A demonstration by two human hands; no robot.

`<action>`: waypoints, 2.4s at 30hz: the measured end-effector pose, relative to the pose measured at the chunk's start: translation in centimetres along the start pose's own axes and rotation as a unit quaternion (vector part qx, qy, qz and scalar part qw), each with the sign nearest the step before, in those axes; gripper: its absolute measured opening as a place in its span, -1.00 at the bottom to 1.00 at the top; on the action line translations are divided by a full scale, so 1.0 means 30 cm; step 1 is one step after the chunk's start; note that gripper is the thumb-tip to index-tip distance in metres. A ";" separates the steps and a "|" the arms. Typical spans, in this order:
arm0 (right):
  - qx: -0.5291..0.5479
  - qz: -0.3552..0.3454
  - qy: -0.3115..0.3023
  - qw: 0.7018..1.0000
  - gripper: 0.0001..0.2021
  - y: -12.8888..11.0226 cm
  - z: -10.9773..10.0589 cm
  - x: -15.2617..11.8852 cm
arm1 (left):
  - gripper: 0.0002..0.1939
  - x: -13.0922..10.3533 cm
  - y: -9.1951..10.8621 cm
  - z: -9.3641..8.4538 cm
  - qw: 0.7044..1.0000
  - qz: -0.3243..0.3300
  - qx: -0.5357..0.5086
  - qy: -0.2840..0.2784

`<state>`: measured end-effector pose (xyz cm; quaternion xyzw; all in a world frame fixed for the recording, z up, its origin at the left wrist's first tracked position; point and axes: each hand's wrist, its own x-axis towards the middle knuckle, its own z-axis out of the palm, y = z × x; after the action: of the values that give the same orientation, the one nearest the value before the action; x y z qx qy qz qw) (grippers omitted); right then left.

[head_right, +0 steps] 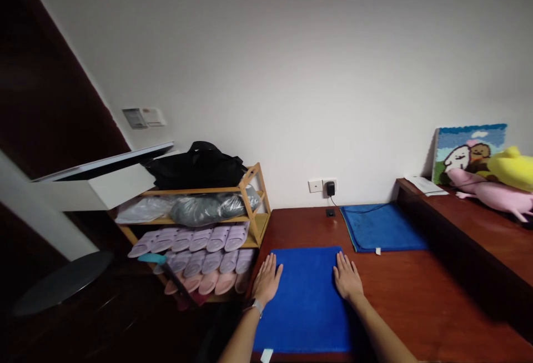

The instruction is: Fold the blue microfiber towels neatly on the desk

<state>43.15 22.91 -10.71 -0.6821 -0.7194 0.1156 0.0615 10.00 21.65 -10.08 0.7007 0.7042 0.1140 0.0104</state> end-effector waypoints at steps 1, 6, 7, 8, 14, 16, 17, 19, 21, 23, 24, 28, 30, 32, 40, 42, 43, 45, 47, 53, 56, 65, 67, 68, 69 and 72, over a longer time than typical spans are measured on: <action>-0.003 0.001 0.003 1.000 -0.32 -0.004 -0.006 0.011 | -0.27 0.000 0.002 0.001 1.000 0.000 0.000 0.000; 0.001 0.000 0.019 1.000 -0.32 -0.023 -0.023 0.069 | -0.27 0.002 -0.017 0.011 1.000 0.003 0.003 0.004; 0.003 0.000 0.023 1.000 -0.32 -0.023 -0.020 0.077 | -0.28 0.003 -0.023 0.011 1.000 0.003 0.008 0.006; 0.004 0.000 0.026 1.000 -0.32 -0.023 -0.016 0.081 | -0.28 0.006 -0.028 0.009 1.000 0.004 0.015 0.009; 0.015 -0.009 0.030 0.999 -0.31 -0.017 -0.005 0.081 | -0.26 0.045 0.145 -0.018 0.998 0.058 0.017 0.021; 0.012 -0.009 0.033 0.999 -0.32 -0.016 -0.010 0.079 | -0.27 0.061 0.296 -0.003 0.992 0.122 -0.004 0.000; 0.010 -0.010 0.033 0.999 -0.33 -0.016 -0.012 0.079 | -0.27 0.067 0.376 0.011 0.987 0.157 -0.019 -0.018; 0.002 -0.017 0.031 0.999 -0.34 -0.013 -0.013 0.079 | -0.28 0.076 0.519 0.046 0.979 0.191 -0.051 -0.051; -0.004 -0.027 0.026 0.999 -0.34 -0.011 -0.012 0.081 | -0.27 0.081 0.604 0.077 0.977 0.185 -0.072 -0.075; -0.004 -0.026 0.024 0.999 -0.34 -0.010 -0.013 0.082 | -0.26 0.087 0.611 0.091 0.979 0.171 -0.076 -0.081; -0.001 -0.021 0.024 1.000 -0.34 -0.012 -0.014 0.082 | -0.26 0.091 0.587 0.089 0.981 0.164 -0.071 -0.077; 0.007 -0.005 0.024 1.000 -0.33 -0.022 -0.029 0.075 | -0.23 0.108 0.370 0.041 0.993 0.100 -0.025 -0.054; 0.006 -0.004 0.022 1.000 -0.33 -0.027 -0.038 0.070 | -0.22 0.113 0.241 0.007 0.997 0.057 -0.001 -0.052; 0.006 -0.002 0.021 1.000 -0.33 -0.028 -0.044 0.066 | -0.23 0.117 0.131 -0.020 0.998 0.027 0.019 -0.053; 0.003 -0.009 0.036 0.999 -0.35 -0.024 -0.026 0.071 | -0.24 0.132 0.047 -0.060 0.998 0.011 0.033 -0.052; 0.007 -0.012 0.042 0.999 -0.35 -0.021 -0.016 0.076 | -0.23 0.122 0.124 -0.055 0.999 0.032 0.020 -0.029; 0.008 -0.013 0.046 0.999 -0.35 -0.018 -0.011 0.078 | -0.23 0.111 0.177 -0.047 0.998 0.055 0.005 -0.017; 0.010 -0.015 0.051 0.999 -0.36 -0.012 -0.002 0.082 | -0.25 0.079 0.305 -0.015 0.992 0.119 -0.036 -0.003; 0.007 -0.023 0.052 0.998 -0.36 -0.005 0.004 0.086 | -0.28 0.039 0.437 0.029 0.981 0.179 -0.073 -0.018; -0.006 -0.027 0.047 0.999 -0.36 0.001 0.007 0.088 | -0.32 -0.032 0.536 0.094 0.975 0.203 -0.083 -0.048; -0.002 -0.016 0.044 0.999 -0.35 -0.005 0.002 0.086 | -0.29 -0.032 0.367 0.057 0.988 0.142 -0.047 -0.044; -0.004 -0.002 0.028 1.000 -0.32 -0.011 -0.003 0.080 | -0.21 -0.092 -0.046 0.008 1.000 0.001 -0.007 -0.009; -0.002 0.001 0.017 1.000 -0.31 -0.011 -0.011 0.081 | -0.19 -0.104 -0.035 0.001 1.000 0.005 -0.010 -0.006; 0.000 0.002 0.011 1.000 -0.31 -0.011 -0.016 0.081 | -0.18 -0.108 -0.027 -0.005 1.000 0.006 -0.012 -0.007; 0.003 0.002 0.004 1.000 -0.31 -0.009 -0.022 0.079 | -0.17 -0.110 -0.019 -0.011 1.000 0.008 -0.013 -0.008; 0.010 0.003 0.005 1.000 -0.30 0.006 -0.027 0.051 | -0.16 -0.112 -0.009 -0.022 1.000 0.008 -0.017 -0.012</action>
<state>43.42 24.51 -10.07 -0.6842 -0.7158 0.1197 0.0716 9.68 18.23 -9.98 0.7073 0.6964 0.1174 0.0303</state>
